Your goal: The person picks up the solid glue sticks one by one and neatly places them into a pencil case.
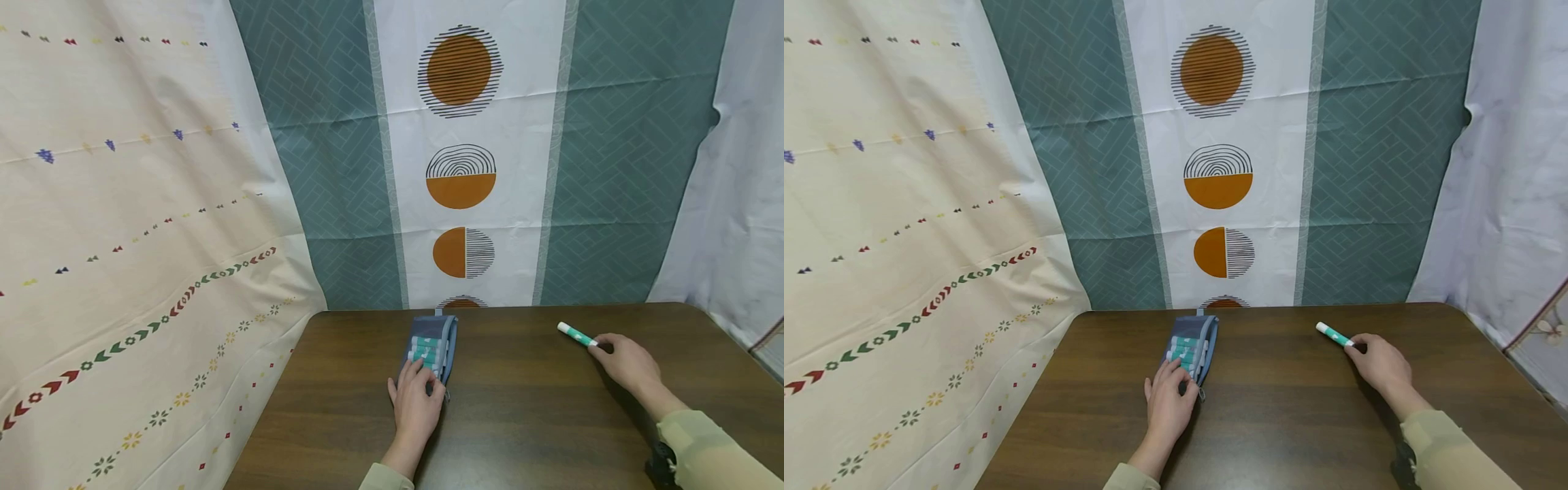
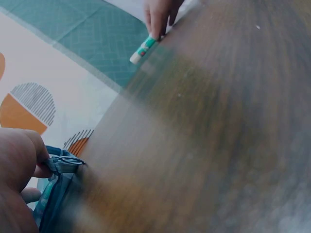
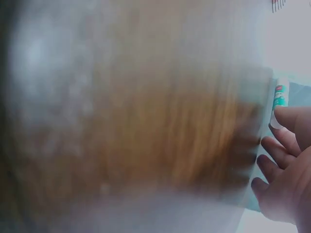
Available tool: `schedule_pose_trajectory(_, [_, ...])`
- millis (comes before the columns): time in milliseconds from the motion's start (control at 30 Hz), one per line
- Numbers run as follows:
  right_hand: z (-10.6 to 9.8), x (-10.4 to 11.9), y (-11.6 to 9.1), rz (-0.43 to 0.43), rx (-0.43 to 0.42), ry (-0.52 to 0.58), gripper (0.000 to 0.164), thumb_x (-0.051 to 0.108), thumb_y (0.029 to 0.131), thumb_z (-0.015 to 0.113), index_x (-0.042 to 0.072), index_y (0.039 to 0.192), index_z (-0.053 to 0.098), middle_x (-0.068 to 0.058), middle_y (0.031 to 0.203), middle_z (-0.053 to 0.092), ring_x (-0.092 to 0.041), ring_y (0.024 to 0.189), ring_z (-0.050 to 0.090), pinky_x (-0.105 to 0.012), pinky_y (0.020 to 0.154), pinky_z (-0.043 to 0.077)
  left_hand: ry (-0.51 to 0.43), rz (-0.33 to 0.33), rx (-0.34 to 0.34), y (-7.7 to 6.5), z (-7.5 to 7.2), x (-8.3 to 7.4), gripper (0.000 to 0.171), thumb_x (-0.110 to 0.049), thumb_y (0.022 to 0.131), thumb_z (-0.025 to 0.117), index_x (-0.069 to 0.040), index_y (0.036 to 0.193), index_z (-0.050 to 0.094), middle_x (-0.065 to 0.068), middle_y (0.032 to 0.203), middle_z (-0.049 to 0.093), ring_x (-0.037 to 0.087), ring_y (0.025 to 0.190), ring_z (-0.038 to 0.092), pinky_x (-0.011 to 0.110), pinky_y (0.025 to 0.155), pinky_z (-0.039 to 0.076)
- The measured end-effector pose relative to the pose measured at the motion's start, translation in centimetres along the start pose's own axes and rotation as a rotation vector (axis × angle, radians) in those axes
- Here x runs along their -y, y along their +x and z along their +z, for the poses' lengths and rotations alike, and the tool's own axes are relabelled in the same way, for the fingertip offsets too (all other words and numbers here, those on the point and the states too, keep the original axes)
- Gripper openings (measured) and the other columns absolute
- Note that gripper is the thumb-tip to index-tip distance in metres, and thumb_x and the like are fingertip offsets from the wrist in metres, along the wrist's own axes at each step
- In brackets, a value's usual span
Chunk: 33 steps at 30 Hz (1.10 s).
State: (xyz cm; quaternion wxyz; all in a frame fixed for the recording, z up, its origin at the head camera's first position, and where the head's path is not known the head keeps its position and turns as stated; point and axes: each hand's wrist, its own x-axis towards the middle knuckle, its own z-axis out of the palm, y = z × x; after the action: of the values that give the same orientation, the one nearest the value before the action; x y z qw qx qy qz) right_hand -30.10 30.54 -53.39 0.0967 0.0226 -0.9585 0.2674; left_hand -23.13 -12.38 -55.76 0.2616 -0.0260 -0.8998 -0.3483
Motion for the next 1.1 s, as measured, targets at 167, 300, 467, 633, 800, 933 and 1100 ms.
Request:
schedule_pose_trajectory(167, [0.4,0.9,0.1,-0.017,-0.001,0.021,0.039,0.028,0.107,0.069,-0.006,0.125,0.072,-0.037,0.124,0.07,-0.05,0.098,0.07,-0.064,0.074,0.055,-0.002,-0.004,-0.002,0.0,0.0,-0.1,0.031,-0.007,0.088,0.074,-0.023,0.07,0.054,0.015,0.141,0.073,0.045,0.145,0.056,0.09,0.112,0.023])
schedule_pose_trajectory(300, [0.7,1.7,0.3,-0.037,0.003,0.038,0.039,0.028,0.106,0.07,-0.006,0.125,0.072,-0.035,0.122,0.071,-0.041,0.093,0.069,-0.061,0.076,0.055,0.003,-0.009,0.005,0.1,0.0,-0.1,0.031,-0.007,0.089,0.074,-0.023,0.071,0.055,0.014,0.141,0.073,0.044,0.146,0.056,0.09,0.113,0.023])
schedule_pose_trajectory(467, [1.1,2.8,0.4,-0.054,0.015,0.062,0.04,0.03,0.107,0.071,-0.004,0.127,0.073,-0.032,0.123,0.072,-0.031,0.087,0.065,-0.054,0.075,0.054,0.001,-0.01,0.009,0.1,-0.1,-0.2,0.03,-0.008,0.089,0.074,-0.023,0.071,0.055,0.015,0.141,0.072,0.044,0.146,0.056,0.09,0.113,0.023])
schedule_pose_trajectory(633, [1.5,4.1,0.5,-0.067,0.04,0.086,0.041,0.031,0.107,0.071,-0.005,0.128,0.072,-0.033,0.126,0.071,-0.031,0.089,0.063,-0.052,0.076,0.054,-0.001,-0.014,0.012,0.0,-0.1,-0.2,0.03,-0.008,0.089,0.074,-0.022,0.071,0.056,0.015,0.141,0.072,0.044,0.146,0.056,0.09,0.113,0.023])
schedule_pose_trajectory(800, [2.1,5.4,0.7,-0.07,0.059,0.107,0.043,0.031,0.107,0.072,-0.005,0.13,0.071,-0.032,0.128,0.071,-0.034,0.095,0.064,-0.054,0.079,0.054,0.001,-0.015,0.013,0.0,-0.1,-0.1,0.029,-0.008,0.089,0.074,-0.022,0.072,0.057,0.015,0.141,0.072,0.044,0.146,0.056,0.09,0.113,0.023])
schedule_pose_trajectory(933, [2.7,6.6,0.8,-0.08,0.073,0.134,0.042,0.029,0.106,0.073,-0.004,0.131,0.072,-0.031,0.129,0.071,-0.035,0.099,0.066,-0.056,0.081,0.055,0.001,-0.016,0.014,0.0,-0.1,-0.2,0.029,-0.008,0.089,0.074,-0.022,0.071,0.056,0.015,0.141,0.072,0.045,0.146,0.056,0.09,0.113,0.023])
schedule_pose_trajectory(1100, [3.5,8.1,1.2,-0.093,0.087,0.154,0.041,0.029,0.105,0.074,-0.003,0.13,0.073,-0.029,0.13,0.072,-0.031,0.095,0.063,-0.048,0.078,0.053,-0.002,-0.018,0.018,0.0,-0.1,-0.2,0.029,-0.008,0.09,0.074,-0.023,0.072,0.057,0.015,0.142,0.072,0.044,0.146,0.056,0.09,0.113,0.022])
